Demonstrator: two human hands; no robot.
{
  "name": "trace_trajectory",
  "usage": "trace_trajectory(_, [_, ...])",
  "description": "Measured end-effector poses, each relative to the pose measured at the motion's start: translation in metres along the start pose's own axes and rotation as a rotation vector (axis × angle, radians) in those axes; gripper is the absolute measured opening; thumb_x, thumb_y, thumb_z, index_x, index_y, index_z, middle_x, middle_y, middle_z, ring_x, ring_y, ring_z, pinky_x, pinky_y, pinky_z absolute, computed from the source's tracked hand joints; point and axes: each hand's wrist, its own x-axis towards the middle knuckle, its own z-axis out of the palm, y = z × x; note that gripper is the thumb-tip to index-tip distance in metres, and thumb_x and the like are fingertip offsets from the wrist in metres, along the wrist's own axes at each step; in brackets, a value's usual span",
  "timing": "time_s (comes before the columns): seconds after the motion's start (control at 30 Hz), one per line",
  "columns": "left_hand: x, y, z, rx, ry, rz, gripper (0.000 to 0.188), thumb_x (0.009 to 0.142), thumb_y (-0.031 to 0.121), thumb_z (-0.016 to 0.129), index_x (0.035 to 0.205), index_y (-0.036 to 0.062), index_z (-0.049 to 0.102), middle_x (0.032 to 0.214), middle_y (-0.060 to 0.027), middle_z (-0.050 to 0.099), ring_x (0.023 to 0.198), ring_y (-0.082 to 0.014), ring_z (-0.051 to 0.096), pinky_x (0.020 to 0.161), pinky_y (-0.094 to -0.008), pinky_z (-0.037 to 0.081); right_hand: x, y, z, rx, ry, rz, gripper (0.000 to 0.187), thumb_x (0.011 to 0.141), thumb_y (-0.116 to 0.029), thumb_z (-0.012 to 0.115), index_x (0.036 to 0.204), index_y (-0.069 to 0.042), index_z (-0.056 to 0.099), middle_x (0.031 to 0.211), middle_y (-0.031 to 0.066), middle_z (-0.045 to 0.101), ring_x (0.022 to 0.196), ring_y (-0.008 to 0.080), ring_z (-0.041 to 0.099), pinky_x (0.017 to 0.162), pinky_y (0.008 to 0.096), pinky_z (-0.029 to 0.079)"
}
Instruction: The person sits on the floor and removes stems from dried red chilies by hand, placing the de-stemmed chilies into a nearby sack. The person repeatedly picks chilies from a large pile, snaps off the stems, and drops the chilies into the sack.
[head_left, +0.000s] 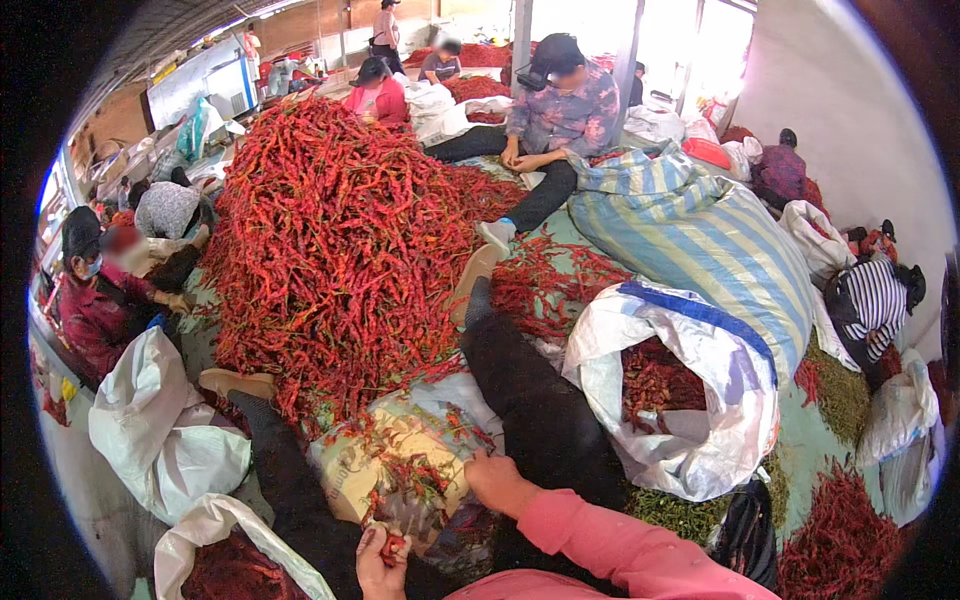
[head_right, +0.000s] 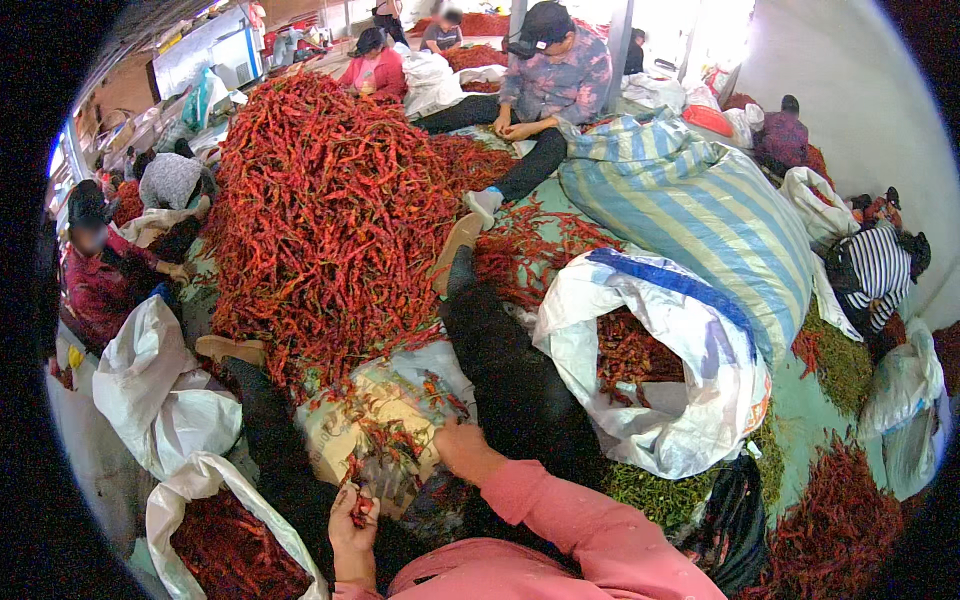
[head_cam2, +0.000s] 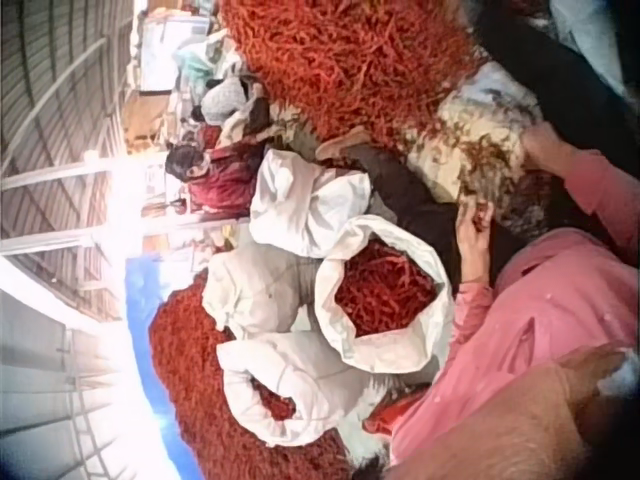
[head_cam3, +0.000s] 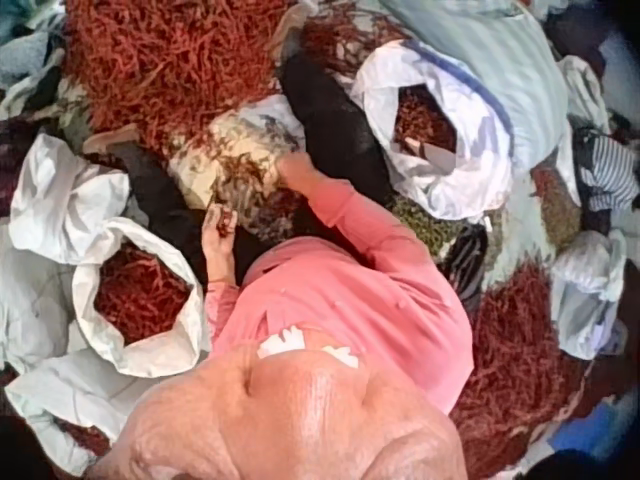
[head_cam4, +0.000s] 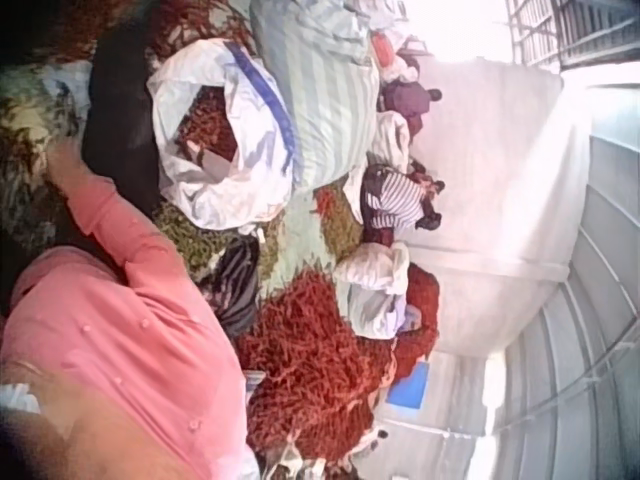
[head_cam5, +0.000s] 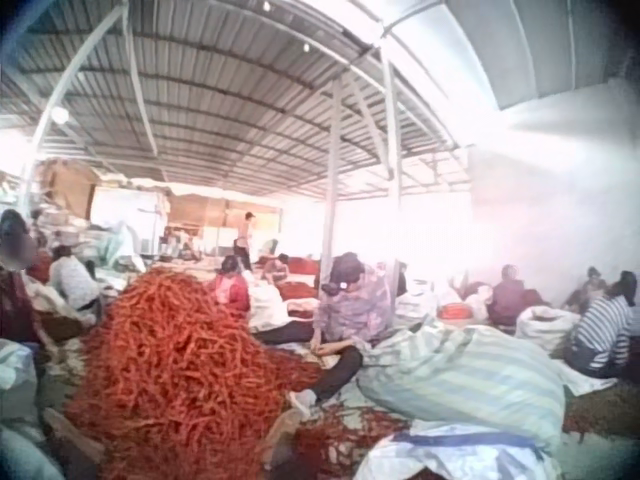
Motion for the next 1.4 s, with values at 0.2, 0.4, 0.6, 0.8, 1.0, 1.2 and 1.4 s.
trace_trajectory(0.2, [0.013, -0.009, -0.016, 0.007, -0.073, 0.010, 0.010, 0.079, 0.004, 0.059, 0.089, 0.0056, 0.057, 0.076, -0.0071, 0.056, 0.072, -0.0211, 0.056, 0.073, -0.0410, 0.049, 0.015, 0.005, 0.008, -0.052, -0.074, -0.034, 0.029, 0.062, 0.000, 0.063, 0.090, 0.005, 0.061, 0.087, 0.0256, 0.056, 0.067, 0.0359, 0.062, 0.054, 0.0419, 0.051])
trace_trajectory(0.4, [0.011, -0.009, -0.024, 0.027, -0.063, -0.043, 0.010, 0.079, 0.004, 0.059, 0.087, 0.0079, 0.058, 0.062, -0.0015, 0.050, 0.054, -0.0156, 0.047, 0.057, -0.0336, 0.045, 0.022, 0.009, 0.002, 0.048, -0.003, 0.248, 0.026, 0.069, -0.005, 0.058, 0.094, 0.001, 0.057, 0.098, 0.0236, 0.053, 0.074, 0.0352, 0.062, 0.060, 0.0446, 0.051])
trace_trajectory(0.6, [0.013, -0.010, -0.025, 0.158, -0.097, -0.062, 0.011, 0.083, 0.010, 0.055, 0.093, 0.0041, 0.055, 0.062, 0.0021, 0.049, 0.046, -0.0072, 0.042, 0.035, -0.0196, 0.028, 0.032, 0.010, 0.015, 0.011, 0.006, 0.215, 0.017, 0.077, -0.013, 0.052, 0.087, -0.001, 0.060, 0.090, 0.0219, 0.057, 0.076, 0.0350, 0.062, 0.063, 0.0455, 0.050])
trace_trajectory(0.8, [0.017, -0.015, -0.015, 0.168, -0.010, -0.085, 0.015, 0.081, 0.011, 0.059, 0.095, 0.0055, 0.057, 0.055, 0.0049, 0.040, 0.045, -0.0059, 0.037, 0.042, -0.0239, 0.033, 0.032, 0.027, 0.010, 1.428, -0.071, 0.516, 0.011, 0.078, -0.005, 0.060, 0.087, 0.002, 0.062, 0.065, 0.0049, 0.060, 0.053, 0.0104, 0.054, 0.042, 0.0237, 0.040])
trace_trajectory(1.0, [0.010, -0.017, -0.019, 0.176, 0.049, -0.069, 0.006, 0.080, 0.005, 0.060, 0.086, 0.0028, 0.060, 0.052, 0.0035, 0.043, 0.042, -0.0080, 0.039, 0.043, -0.0280, 0.038, 0.023, 0.003, -0.003, 1.755, -0.254, 0.504, 0.017, 0.085, -0.003, 0.050, 0.100, 0.002, 0.056, 0.078, 0.0119, 0.062, 0.043, 0.0094, 0.045, 0.035, 0.0214, 0.031])
trace_trajectory(1.2, [0.007, -0.019, 0.008, 0.444, -0.069, 0.007, 0.012, 0.079, 0.006, 0.062, 0.089, 0.0001, 0.063, 0.057, 0.0020, 0.050, 0.045, -0.0071, 0.040, 0.043, -0.0251, 0.039, 0.024, 0.001, 0.005, 1.835, -0.292, 0.385, 0.018, 0.085, -0.005, 0.051, 0.101, 0.001, 0.056, 0.079, 0.0115, 0.062, 0.042, 0.0077, 0.041, 0.036, 0.0193, 0.029])
trace_trajectory(1.4, [0.023, -0.037, 0.053, 0.749, -0.099, 0.182, 0.023, 0.079, 0.010, 0.065, 0.099, 0.0010, 0.062, 0.077, -0.0015, 0.060, 0.062, -0.0083, 0.054, 0.047, -0.0228, 0.042, 0.014, 0.001, 0.034, 1.467, -0.082, 0.085, 0.017, 0.080, -0.016, 0.064, 0.094, -0.007, 0.063, 0.069, -0.0017, 0.059, 0.054, 0.0064, 0.050, 0.047, 0.0217, 0.039])
